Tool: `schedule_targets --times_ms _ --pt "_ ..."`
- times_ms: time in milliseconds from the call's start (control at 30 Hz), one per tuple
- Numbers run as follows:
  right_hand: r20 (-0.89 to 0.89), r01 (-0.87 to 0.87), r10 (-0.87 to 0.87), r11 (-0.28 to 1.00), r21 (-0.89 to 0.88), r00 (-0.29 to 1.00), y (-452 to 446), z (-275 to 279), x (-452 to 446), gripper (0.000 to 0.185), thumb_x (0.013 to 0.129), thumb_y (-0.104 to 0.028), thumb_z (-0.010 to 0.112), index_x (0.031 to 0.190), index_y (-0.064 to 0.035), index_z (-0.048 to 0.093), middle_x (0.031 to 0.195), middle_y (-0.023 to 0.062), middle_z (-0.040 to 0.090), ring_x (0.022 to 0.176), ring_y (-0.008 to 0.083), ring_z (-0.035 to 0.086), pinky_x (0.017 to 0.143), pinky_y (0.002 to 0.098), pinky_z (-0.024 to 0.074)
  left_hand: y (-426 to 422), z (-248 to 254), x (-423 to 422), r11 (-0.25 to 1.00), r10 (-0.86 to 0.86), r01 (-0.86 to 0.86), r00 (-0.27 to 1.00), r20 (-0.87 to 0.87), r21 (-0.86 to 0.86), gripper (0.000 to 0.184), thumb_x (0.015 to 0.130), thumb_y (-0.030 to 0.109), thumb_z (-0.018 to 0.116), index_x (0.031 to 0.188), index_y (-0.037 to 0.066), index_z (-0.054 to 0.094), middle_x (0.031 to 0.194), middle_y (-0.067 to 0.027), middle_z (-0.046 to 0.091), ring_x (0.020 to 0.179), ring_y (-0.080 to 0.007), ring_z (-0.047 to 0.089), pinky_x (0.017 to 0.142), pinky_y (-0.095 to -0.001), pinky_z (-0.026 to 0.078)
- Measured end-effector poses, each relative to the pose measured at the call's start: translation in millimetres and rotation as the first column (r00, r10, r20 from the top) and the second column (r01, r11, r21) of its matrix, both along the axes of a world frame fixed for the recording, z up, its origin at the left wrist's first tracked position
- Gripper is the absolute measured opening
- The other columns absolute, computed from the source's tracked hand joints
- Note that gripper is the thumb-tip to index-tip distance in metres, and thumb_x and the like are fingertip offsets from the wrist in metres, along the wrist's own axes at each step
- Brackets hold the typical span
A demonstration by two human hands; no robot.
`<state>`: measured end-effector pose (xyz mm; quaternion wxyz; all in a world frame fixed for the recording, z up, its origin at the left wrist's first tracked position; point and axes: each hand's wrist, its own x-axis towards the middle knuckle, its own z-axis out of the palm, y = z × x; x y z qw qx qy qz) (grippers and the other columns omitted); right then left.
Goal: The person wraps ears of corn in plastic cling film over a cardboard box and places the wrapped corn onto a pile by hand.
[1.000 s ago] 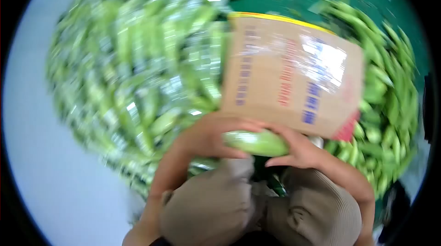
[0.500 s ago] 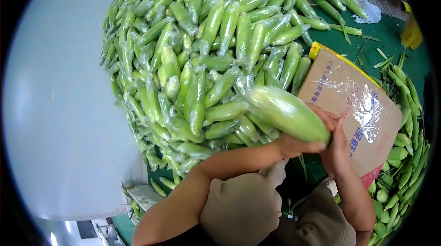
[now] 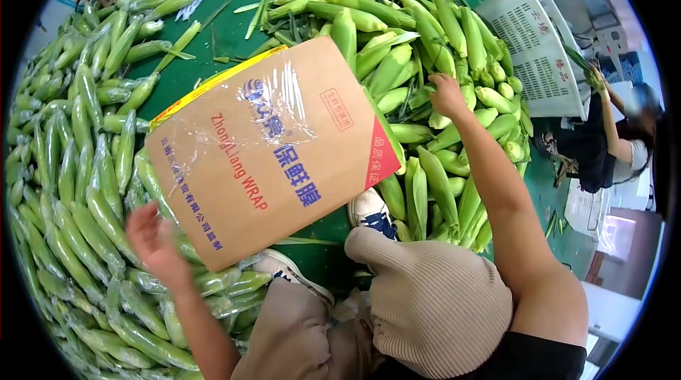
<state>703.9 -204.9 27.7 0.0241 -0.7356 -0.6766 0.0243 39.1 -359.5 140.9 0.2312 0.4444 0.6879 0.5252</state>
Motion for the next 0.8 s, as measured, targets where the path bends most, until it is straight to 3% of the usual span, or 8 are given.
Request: schedule_targets --times_ms 133,267,367,433,533,633,733,800 --pt "-0.193 0.262 -0.199 0.876 0.405 0.961 13.9 10.2 -23.5 0.040 0.095 -0.030 0.072 0.119 0.0010 0.067 0.122 0.0229 0.067 0.114 0.0422 0.063 0.096 0.0496 0.0507 12.6 -27.6 52.2 0.883 -0.465 0.273 0.620 -0.632 -0.382 0.063 0.096 0.027 0.066 0.155 0.010 0.051 0.165 -0.0150 0.043 0.154 -0.0355 0.037 0.128 -0.0545 0.022" --pt "-0.278 0.298 -0.478 0.812 -0.502 0.833 56.7 5.3 -92.6 0.104 0.088 -0.075 0.068 0.138 0.0145 0.052 0.131 0.0317 0.067 0.120 0.0425 0.068 0.106 0.0463 0.0521 14.4 -28.0 59.1 0.847 -0.531 0.239 0.380 -0.757 -0.475 0.065 0.095 0.032 0.067 0.155 0.011 0.053 0.168 -0.0148 0.040 0.157 -0.0386 0.030 0.128 -0.0608 0.013" --pt "-0.486 0.577 -0.615 0.779 -0.247 0.621 60.6 -35.3 -149.5 0.112 0.081 -0.058 0.083 0.146 0.0186 0.034 0.135 0.0332 0.064 0.125 0.0439 0.065 0.110 0.0448 0.0499 12.7 -31.1 58.3 0.851 -0.526 0.241 0.396 -0.753 -0.467 0.065 0.094 0.034 0.068 0.153 0.012 0.054 0.167 -0.0145 0.041 0.157 -0.0385 0.031 0.128 -0.0608 0.014" --pt "-0.692 0.566 -0.601 0.756 -0.329 0.400 63.5 -52.5 -127.8 0.091 0.080 -0.046 0.084 0.146 0.0049 0.047 0.147 0.0247 0.058 0.128 0.0408 0.061 0.103 0.0495 0.0528 6.8 -33.0 56.9 0.847 -0.532 0.241 0.416 -0.737 -0.475 0.064 0.094 0.035 0.069 0.153 0.012 0.055 0.166 -0.0145 0.042 0.157 -0.0385 0.032 0.128 -0.0608 0.015" --pt "-0.674 0.368 -0.303 0.653 -0.662 -0.674 21.8 30.5 -138.0 0.051 0.094 -0.044 0.071 0.127 -0.0078 0.058 0.116 0.0134 0.064 0.104 0.0307 0.065 0.090 0.0545 0.0576 13.6 -26.0 57.7 0.861 -0.508 0.232 0.436 -0.743 -0.453 0.064 0.093 0.036 0.070 0.152 0.012 0.057 0.165 -0.0148 0.044 0.155 -0.0385 0.034 0.127 -0.0607 0.017" --pt "-0.765 0.259 -0.222 0.854 -0.452 -0.604 -24.3 91.8 -160.5 0.039 0.100 -0.034 0.065 0.127 -0.0071 0.056 0.107 0.0105 0.065 0.095 0.0243 0.066 0.086 0.0403 0.0590 11.6 -23.0 62.6 0.882 -0.471 0.248 0.444 -0.762 -0.400 0.064 0.092 0.035 0.072 0.150 0.012 0.058 0.163 -0.0148 0.047 0.154 -0.0382 0.037 0.126 -0.0593 0.020" --pt "-0.954 0.064 0.088 0.992 0.111 0.286 -18.1 150.4 -233.9 0.052 0.092 -0.023 0.076 0.138 -0.0095 0.057 0.112 0.0092 0.065 0.100 0.0253 0.066 0.091 0.0425 0.0571 10.1 -23.0 59.8 0.919 -0.391 0.260 0.507 -0.768 -0.296 0.064 0.089 0.030 0.076 0.148 0.013 0.059 0.159 -0.0135 0.051 0.150 -0.0374 0.042 0.123 -0.0564 0.027" --pt "-0.633 -0.419 0.588 0.807 0.416 0.504 13.4 163.2 -276.0 0.067 0.085 -0.021 0.082 0.146 -0.0145 0.055 0.119 0.0098 0.066 0.108 0.0303 0.066 0.093 0.0434 0.0563 13.1 -31.3 48.4 0.944 -0.306 0.289 0.593 -0.745 -0.158 0.064 0.086 0.024 0.079 0.146 0.012 0.060 0.155 -0.0122 0.054 0.147 -0.0368 0.046 0.121 -0.0542 0.031"
